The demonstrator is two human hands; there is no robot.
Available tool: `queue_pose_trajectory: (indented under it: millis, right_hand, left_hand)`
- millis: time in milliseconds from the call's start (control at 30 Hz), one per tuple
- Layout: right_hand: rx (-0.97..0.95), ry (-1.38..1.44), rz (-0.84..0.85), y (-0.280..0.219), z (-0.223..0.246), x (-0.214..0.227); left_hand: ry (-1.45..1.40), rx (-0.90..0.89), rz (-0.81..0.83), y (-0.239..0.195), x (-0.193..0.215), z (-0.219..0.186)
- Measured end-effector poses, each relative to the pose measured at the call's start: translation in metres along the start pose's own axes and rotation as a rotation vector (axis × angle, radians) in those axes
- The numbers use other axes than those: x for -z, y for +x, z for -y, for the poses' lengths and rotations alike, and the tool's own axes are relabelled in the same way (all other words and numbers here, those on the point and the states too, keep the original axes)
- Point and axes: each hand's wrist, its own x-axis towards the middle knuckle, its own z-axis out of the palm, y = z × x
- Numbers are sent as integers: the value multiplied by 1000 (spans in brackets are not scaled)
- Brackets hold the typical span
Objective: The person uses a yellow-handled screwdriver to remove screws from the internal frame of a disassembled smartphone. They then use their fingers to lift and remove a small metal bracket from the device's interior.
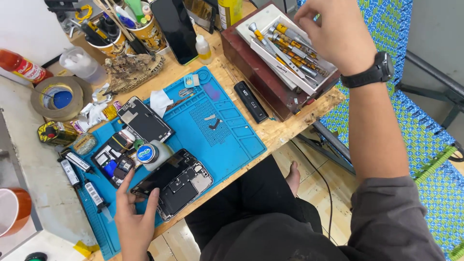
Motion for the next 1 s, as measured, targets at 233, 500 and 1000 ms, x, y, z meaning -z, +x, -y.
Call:
queue_pose_trajectory:
  millis: [233, 500, 1000]
  right_hand:
    - [-80, 117, 188, 26, 37, -5]
    - [-224, 217, 244, 38, 39, -45]
    - [40, 579, 361, -61, 59, -164]
  left_hand:
    - [41, 52, -10, -2, -1, -12]
    - [37, -46, -6, -2, -3, -6]
    - [-79, -221, 153, 5, 20, 20]
